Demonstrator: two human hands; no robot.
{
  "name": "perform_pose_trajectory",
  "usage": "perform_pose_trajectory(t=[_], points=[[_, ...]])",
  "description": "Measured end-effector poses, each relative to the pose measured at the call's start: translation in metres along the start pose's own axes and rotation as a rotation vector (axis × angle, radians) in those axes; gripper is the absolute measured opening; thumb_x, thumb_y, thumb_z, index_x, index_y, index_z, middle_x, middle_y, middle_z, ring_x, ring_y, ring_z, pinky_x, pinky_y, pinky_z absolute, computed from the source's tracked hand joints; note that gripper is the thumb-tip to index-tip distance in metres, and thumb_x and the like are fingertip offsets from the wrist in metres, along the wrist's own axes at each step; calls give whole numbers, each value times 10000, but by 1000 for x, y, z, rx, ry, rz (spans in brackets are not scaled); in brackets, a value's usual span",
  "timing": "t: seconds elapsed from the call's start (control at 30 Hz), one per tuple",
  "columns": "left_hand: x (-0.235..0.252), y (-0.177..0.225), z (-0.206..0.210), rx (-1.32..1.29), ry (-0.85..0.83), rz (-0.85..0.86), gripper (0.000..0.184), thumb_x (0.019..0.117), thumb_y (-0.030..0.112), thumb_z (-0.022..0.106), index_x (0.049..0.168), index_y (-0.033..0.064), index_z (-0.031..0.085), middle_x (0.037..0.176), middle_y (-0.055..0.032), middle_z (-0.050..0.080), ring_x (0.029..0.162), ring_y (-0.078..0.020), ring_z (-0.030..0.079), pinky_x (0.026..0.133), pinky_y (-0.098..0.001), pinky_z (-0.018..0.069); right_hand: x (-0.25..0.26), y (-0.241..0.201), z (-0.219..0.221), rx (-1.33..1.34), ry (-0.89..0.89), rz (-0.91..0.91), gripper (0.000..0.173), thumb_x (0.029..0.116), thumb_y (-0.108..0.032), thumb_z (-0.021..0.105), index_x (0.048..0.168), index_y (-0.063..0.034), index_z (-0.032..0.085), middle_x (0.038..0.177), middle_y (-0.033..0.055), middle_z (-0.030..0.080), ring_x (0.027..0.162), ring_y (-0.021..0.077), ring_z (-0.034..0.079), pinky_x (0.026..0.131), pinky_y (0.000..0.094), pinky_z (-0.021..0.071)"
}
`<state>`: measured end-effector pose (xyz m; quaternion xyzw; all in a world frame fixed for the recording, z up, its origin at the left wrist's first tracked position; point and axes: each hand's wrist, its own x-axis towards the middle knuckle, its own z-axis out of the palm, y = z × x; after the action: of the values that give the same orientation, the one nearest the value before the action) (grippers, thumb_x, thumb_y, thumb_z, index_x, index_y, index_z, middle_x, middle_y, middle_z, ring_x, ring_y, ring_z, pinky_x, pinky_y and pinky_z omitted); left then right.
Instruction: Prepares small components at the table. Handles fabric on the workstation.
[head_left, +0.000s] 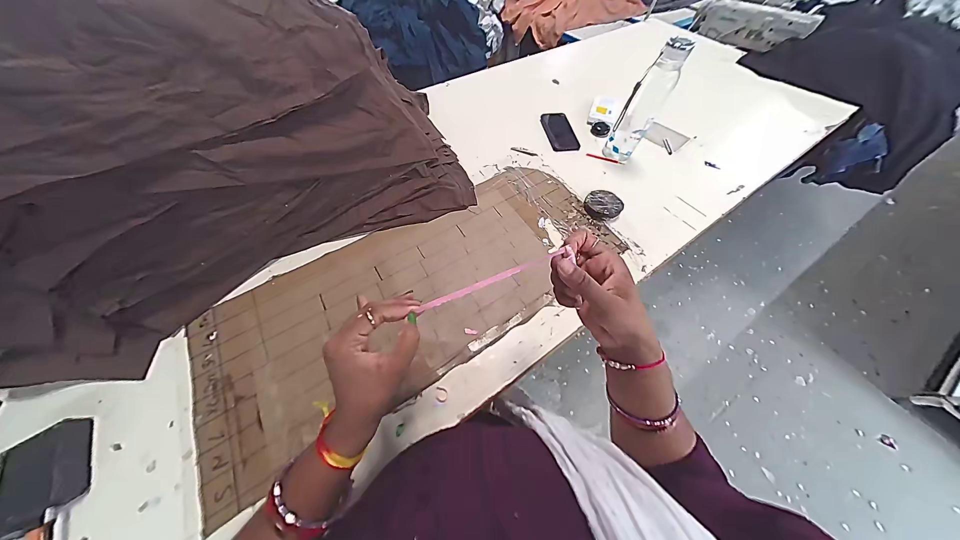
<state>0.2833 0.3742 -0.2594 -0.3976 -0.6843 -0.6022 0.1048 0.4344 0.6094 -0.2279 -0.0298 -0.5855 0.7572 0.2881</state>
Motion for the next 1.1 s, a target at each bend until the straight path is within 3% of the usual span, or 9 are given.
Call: perform_pose_trajectory(t=[0.3, 0.43, 0.53, 0.63, 0.7, 0.77, 0.83, 0.93, 1.1], points=[[-1, -1, 0, -2, -1, 1, 149, 868, 147, 636, 865, 49, 748, 982, -10, 787, 1059, -37, 709, 1011, -271, 524, -1, -2, -1, -3, -18, -37, 101, 966, -135, 658, 938, -216, 604, 715, -126, 606, 570, -59, 500, 548, 114, 411], [-1, -6, 1, 9, 9, 5, 157, 868, 132, 636, 862, 14, 738, 986, -46, 783, 1050, -47, 713, 980, -251, 545, -2, -5, 0, 27, -43, -62, 118, 1036, -269, 596, 930, -220, 611, 736, -113, 634, 590, -48, 543, 556, 112, 438], [-2, -11, -1, 10, -7, -19, 165, 872, 136, 641, 868, 5, 741, 977, -50, 779, 1033, -49, 717, 969, -250, 557, -2, -11, -1, 32, -19, -91, 144, 1035, -305, 601, 916, -226, 620, 739, -113, 625, 592, -44, 546, 558, 109, 446], [-5, -6, -5, 32, -273, -89, 194, 868, 245, 672, 844, 72, 757, 953, -7, 782, 1011, -67, 723, 976, -324, 557, -5, -10, -1, -64, -18, -175, 93, 1008, -306, 650, 943, -245, 623, 739, -130, 611, 603, -49, 533, 571, 117, 441], [-7, 7, -3, 3, -515, -37, 236, 875, 299, 708, 794, 83, 758, 916, 4, 783, 973, -52, 732, 960, -286, 565, -8, -8, 3, -198, -19, -261, 82, 995, -324, 669, 968, -267, 616, 763, -167, 610, 627, -71, 529, 590, 116, 446], [-7, 22, 1, -63, -618, 66, 213, 870, 268, 718, 765, 83, 734, 931, -5, 788, 986, -45, 730, 1005, -257, 531, -11, -8, 13, -337, -14, -359, 89, 995, -329, 671, 985, -269, 606, 811, -198, 618, 669, -92, 548, 610, 108, 469], [0, 36, 0, -150, -605, 122, 229, 877, 283, 748, 806, 71, 696, 1014, -39, 761, 992, -25, 694, 900, -188, 550, -17, -9, 27, -429, -35, -440, 77, 1009, -297, 656, 1026, -244, 603, 907, -198, 640, 778, -106, 597, 684, 93, 520], [16, 58, -6, -214, -545, 169, 229, 890, 262, 772, 961, 79, 655, 1107, -40, 711, 1130, -39, 646, 963, -198, 541, -24, -7, 45, -505, -86, -529, 88, 1026, -222, 638, 1087, -174, 596, 1003, -149, 672, 907, -96, 636, 787, 98, 550], [13, 75, -7, -217, -265, 171, 80, 946, 161, 717, 967, 89, 690, 1001, 28, 733, 945, 7, 691, 833, -161, 589, -34, 3, 68, -633, -68, -627, 126, 1012, -126, 636, 1113, -91, 569, 1013, -22, 659, 942, -48, 632, 799, 101, 537]])
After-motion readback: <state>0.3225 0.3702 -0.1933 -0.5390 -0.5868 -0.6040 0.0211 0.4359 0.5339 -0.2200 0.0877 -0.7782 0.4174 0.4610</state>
